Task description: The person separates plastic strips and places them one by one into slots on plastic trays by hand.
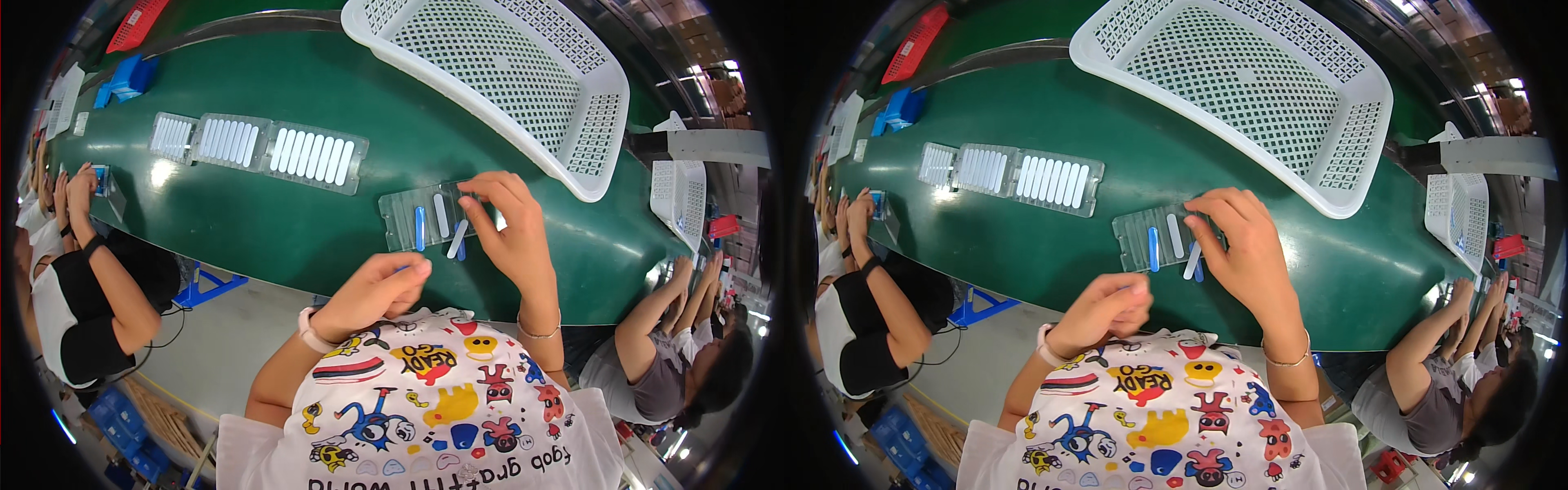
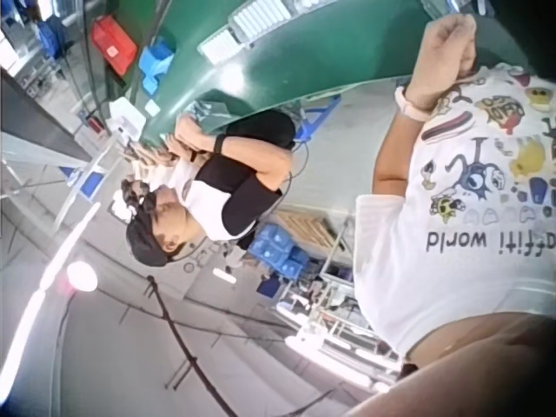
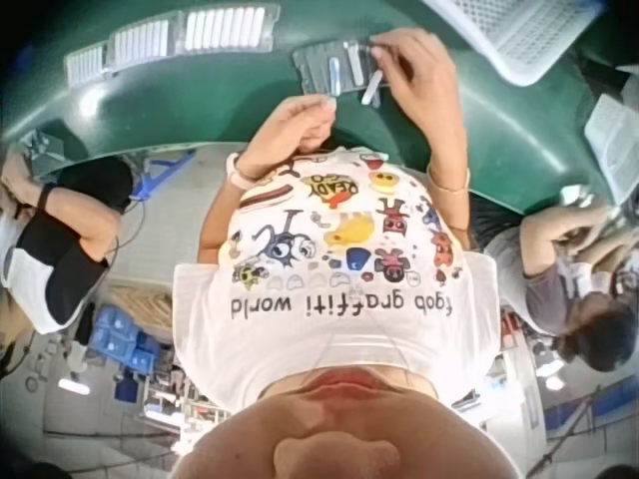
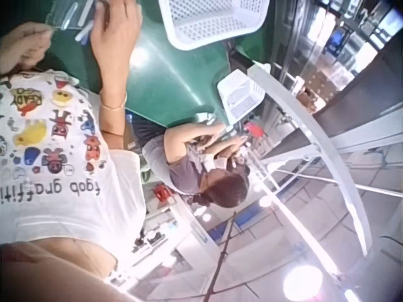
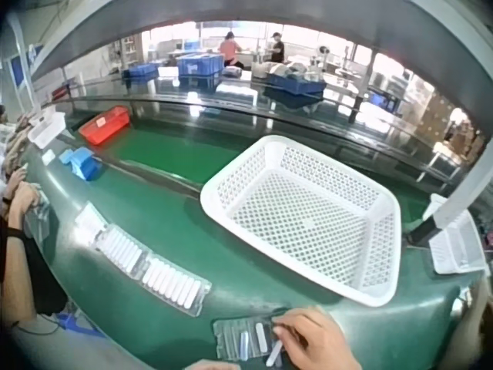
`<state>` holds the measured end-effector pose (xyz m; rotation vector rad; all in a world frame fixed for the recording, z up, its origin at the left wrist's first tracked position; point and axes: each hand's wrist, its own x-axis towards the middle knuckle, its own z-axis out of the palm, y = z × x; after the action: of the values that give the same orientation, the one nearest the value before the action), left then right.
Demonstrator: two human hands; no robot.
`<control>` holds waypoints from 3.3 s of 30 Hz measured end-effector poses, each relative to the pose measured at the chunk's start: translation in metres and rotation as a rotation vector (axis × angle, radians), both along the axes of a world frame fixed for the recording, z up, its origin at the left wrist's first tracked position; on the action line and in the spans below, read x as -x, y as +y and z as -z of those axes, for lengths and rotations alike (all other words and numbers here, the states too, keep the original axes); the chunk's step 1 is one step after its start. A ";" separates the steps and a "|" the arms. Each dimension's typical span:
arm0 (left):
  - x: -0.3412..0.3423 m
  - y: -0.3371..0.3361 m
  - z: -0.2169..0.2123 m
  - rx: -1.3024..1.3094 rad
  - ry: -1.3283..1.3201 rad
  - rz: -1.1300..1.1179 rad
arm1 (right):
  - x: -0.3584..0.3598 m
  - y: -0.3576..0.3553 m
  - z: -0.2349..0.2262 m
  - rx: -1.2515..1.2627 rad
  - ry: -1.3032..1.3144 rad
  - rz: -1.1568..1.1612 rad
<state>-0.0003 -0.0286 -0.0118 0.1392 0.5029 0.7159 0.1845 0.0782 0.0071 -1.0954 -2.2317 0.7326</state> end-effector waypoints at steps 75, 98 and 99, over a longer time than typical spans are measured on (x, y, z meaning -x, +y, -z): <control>0.010 0.011 -0.018 -0.673 1.349 -0.358 | 0.019 -0.037 0.002 0.281 0.161 -0.108; 0.006 0.026 -0.010 -0.675 1.626 -0.235 | -0.010 -0.027 0.009 -0.116 0.056 -0.140; 0.006 0.026 -0.018 -0.697 1.521 -0.212 | -0.008 -0.026 0.002 0.267 0.284 -0.012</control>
<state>-0.0060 -0.0024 0.0057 1.3614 1.7067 0.8796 0.1928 0.0520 0.0051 -1.0256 -1.9405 1.1415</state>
